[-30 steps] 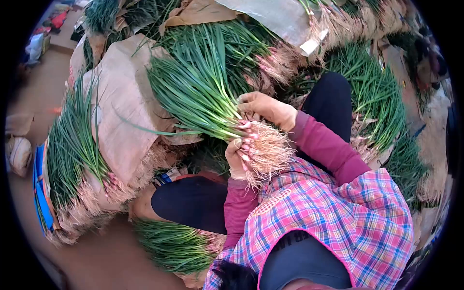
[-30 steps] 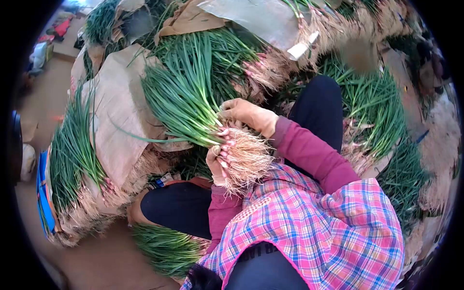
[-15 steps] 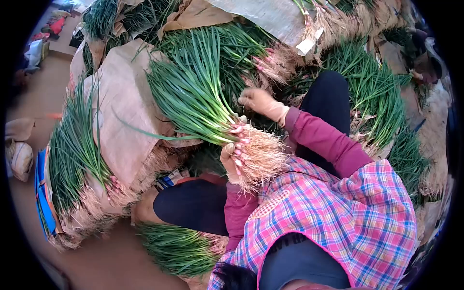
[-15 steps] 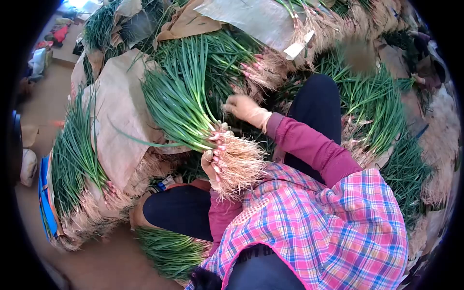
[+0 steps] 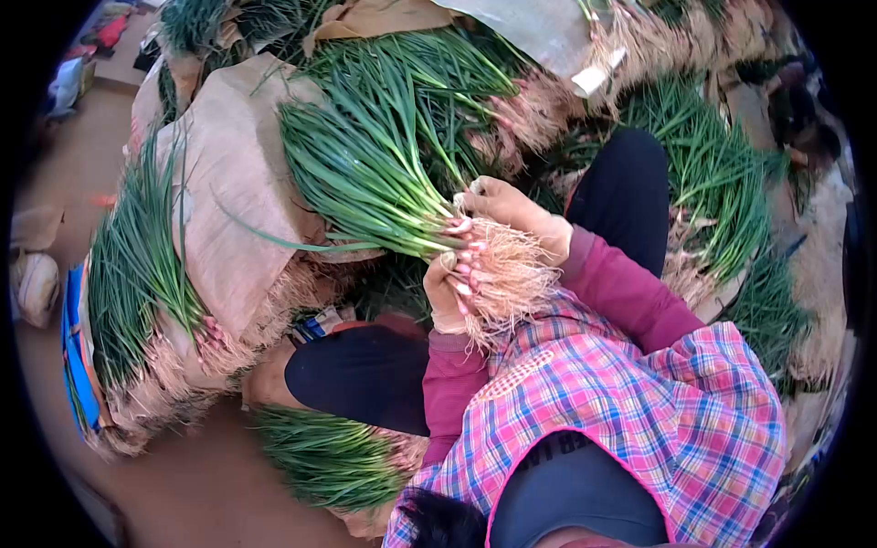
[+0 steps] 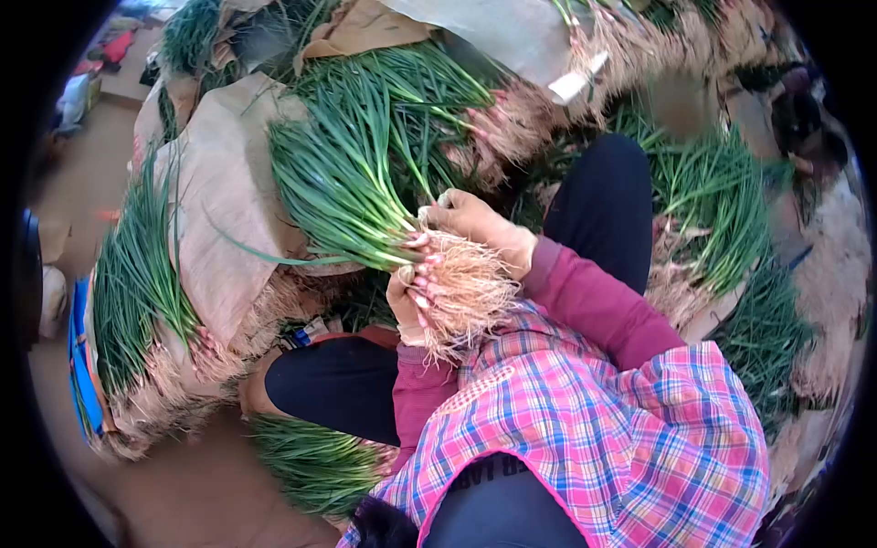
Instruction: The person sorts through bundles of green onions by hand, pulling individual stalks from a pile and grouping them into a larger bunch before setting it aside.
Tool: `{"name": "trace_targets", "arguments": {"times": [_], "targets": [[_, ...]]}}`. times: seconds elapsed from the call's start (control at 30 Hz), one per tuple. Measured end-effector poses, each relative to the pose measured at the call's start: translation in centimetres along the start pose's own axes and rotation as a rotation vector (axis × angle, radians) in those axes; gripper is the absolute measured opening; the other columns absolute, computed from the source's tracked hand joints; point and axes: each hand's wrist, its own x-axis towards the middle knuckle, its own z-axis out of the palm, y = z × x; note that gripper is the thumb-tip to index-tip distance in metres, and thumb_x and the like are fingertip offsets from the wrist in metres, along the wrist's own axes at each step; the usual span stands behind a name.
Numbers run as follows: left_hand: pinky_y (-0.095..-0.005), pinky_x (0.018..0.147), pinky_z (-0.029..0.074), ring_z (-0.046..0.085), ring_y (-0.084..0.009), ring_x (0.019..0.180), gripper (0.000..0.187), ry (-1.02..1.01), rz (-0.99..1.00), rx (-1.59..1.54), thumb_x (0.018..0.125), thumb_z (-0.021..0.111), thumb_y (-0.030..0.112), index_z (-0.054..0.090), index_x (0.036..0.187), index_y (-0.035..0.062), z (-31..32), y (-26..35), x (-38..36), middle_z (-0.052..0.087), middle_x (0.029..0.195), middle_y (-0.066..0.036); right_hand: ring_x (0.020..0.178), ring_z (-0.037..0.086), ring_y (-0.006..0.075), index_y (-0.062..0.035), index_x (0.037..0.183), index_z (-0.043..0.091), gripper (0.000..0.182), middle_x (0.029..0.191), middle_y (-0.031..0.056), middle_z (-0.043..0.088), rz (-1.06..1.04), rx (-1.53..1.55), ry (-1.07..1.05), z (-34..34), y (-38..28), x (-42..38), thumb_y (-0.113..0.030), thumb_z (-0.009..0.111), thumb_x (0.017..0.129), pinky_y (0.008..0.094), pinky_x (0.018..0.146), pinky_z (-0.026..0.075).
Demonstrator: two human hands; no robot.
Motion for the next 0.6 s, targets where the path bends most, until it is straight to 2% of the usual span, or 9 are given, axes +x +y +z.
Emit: {"name": "trace_targets", "arguments": {"times": [0.03,0.07,0.17,0.27,0.3,0.33,0.43,0.5,0.6], "targets": [[-0.0205,0.045,0.051,0.058,-0.0126,0.053,0.045,-0.035,-0.066,-0.027,0.080,0.058,0.020,0.053,0.109,-0.0134,-1.5,-0.3,0.1,0.064,0.084,-0.021,0.056,0.050,0.0081,-0.0088,0.077,0.058,0.027,0.068,-0.0013,0.059,0.111,0.092,-0.126,0.0,-0.6,-0.6,-0.032,0.064,0.090,0.0236,0.054,0.042],[-0.0210,0.045,0.051,0.058,-0.0132,0.051,0.045,-0.019,-0.052,-0.032,0.080,0.058,0.019,0.052,0.111,-0.0136,-1.6,-0.3,-0.4,0.064,0.086,-0.022,0.052,0.046,0.0087,-0.0075,0.083,0.059,0.026,0.070,-0.0003,0.059,0.535,0.459,-0.048,2.0,-2.8,-1.7,-0.032,0.060,0.092,0.0246,0.050,0.041],[-0.0228,0.045,0.053,0.060,-0.0168,0.050,0.048,-0.020,-0.021,-0.106,0.081,0.058,0.016,0.048,0.117,-0.0144,-1.5,-0.2,-0.5,0.064,0.093,-0.027,0.050,0.040,0.0074,-0.0058,0.092,0.061,0.027,0.078,-0.0003,0.060,0.425,0.522,-0.286,-2.6,0.0,4.0,-0.033,0.060,0.092,0.0226,0.043,0.038],[-0.0239,0.049,0.055,0.063,-0.0184,0.056,0.050,-0.075,-0.074,-0.107,0.080,0.057,0.014,0.046,0.120,-0.0151,-0.5,0.4,-0.6,0.064,0.095,-0.026,0.052,0.042,0.0041,-0.0053,0.104,0.060,0.029,0.074,-0.0025,0.057,0.306,0.452,-0.268,-1.8,-0.1,4.9,-0.032,0.058,0.093,0.0172,0.043,0.036],[-0.0168,0.054,0.053,0.060,-0.0097,0.070,0.056,-0.128,-0.121,-0.077,0.081,0.061,0.013,0.041,0.125,-0.0145,-1.6,0.5,-0.6,0.061,0.095,-0.016,0.053,0.045,0.0033,-0.0054,0.111,0.060,0.030,0.074,-0.0031,0.059,0.250,0.392,-0.231,-1.3,0.0,4.8,-0.030,0.054,0.095,0.0155,0.044,0.037],[-0.0179,0.053,0.053,0.061,-0.0114,0.069,0.055,-0.102,-0.094,-0.035,0.080,0.061,0.013,0.042,0.123,-0.0152,-1.4,0.5,-0.6,0.062,0.093,-0.017,0.050,0.038,0.0048,-0.0066,0.101,0.062,0.024,0.062,-0.0069,0.043,0.344,0.405,-0.156,-1.0,-0.6,4.7,-0.029,0.059,0.092,0.0207,0.041,0.032],[-0.0208,0.051,0.055,0.063,-0.0155,0.066,0.052,-0.056,-0.101,-0.011,0.079,0.060,0.012,0.046,0.121,-0.0152,-1.4,0.2,-0.5,0.064,0.092,-0.021,0.049,0.037,0.0052,-0.0081,0.095,0.060,0.018,0.059,-0.0071,0.042,0.214,0.457,-0.061,-1.3,0.9,6.2,-0.026,0.061,0.090,0.0220,0.042,0.032],[-0.0226,0.051,0.056,0.064,-0.0178,0.065,0.050,-0.035,-0.133,-0.022,0.078,0.059,0.011,0.047,0.119,-0.0147,-1.6,0.2,-0.3,0.064,0.092,-0.023,0.050,0.041,0.0060,-0.0057,0.090,0.057,0.016,0.061,-0.0040,0.046,0.020,0.203,-0.002,-0.3,0.9,4.9,-0.020,0.063,0.090,0.0222,0.044,0.038],[-0.0224,0.050,0.055,0.064,-0.0175,0.064,0.049,-0.044,-0.098,-0.006,0.076,0.059,0.012,0.049,0.116,-0.0142,-1.8,0.1,-0.4,0.064,0.092,-0.024,0.051,0.044,0.0068,-0.0057,0.091,0.056,0.014,0.062,-0.0038,0.046,0.112,0.385,0.036,0.8,0.1,2.0,-0.019,0.061,0.092,0.0215,0.046,0.040]]}}
